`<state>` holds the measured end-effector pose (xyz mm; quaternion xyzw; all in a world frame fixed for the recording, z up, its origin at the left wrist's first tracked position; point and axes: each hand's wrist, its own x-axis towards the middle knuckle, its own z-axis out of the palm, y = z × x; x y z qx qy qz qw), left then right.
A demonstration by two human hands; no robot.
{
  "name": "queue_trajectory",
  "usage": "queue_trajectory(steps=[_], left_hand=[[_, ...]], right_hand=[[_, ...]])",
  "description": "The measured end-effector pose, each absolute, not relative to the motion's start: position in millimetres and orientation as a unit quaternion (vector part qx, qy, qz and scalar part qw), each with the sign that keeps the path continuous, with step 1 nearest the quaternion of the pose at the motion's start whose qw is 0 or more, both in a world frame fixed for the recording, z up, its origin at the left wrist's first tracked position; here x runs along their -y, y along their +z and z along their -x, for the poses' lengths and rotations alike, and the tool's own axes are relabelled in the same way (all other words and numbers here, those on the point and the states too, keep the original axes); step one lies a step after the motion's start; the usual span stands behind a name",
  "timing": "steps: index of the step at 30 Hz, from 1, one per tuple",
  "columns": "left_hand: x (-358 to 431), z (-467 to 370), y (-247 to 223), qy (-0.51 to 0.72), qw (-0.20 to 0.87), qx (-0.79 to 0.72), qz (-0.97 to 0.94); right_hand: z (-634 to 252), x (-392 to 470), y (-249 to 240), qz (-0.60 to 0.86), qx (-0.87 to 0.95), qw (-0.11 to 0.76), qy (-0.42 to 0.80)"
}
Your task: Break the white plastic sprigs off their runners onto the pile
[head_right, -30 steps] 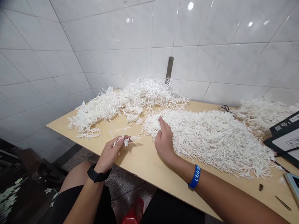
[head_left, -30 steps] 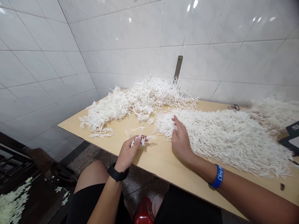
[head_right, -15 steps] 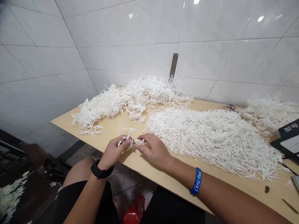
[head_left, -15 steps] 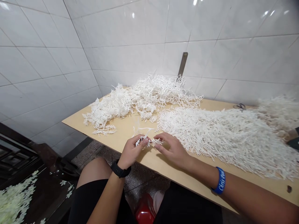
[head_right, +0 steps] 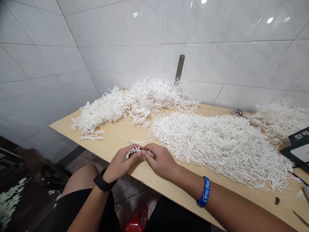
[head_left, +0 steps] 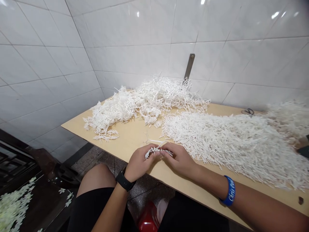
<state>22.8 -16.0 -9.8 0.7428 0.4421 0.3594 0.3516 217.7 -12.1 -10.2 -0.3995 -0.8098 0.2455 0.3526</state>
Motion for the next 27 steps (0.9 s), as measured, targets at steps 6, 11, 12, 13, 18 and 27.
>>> queue_trajectory(steps=[6,11,12,13,18,27], left_hand=[[15.0,-21.1,-7.8,0.406,0.397,-0.425,-0.705],[11.9,-15.2,-10.6,0.474,0.396,-0.45,-0.645],[12.0,-14.5,-10.6,0.471,0.402,-0.444,-0.648],[12.4,-14.0,-10.1,0.458,0.411,-0.436,-0.657],[15.5,-14.7,-5.6,0.411,0.416,-0.412,-0.699],[16.7,-21.8,-7.6,0.419,0.364,-0.433,-0.711]], right_hand=[[-217.0,14.1,-6.7,0.395,0.818,0.342,0.241],[-215.8,15.8,-8.5,0.381,0.836,0.326,0.222],[-215.8,15.8,-8.8,0.381,0.837,0.326,0.22],[-215.8,15.8,-8.9,0.386,0.833,0.328,0.22],[-217.0,15.5,-6.8,0.453,0.772,0.378,0.237],[-216.5,14.5,-9.1,0.397,0.823,0.338,0.225]])
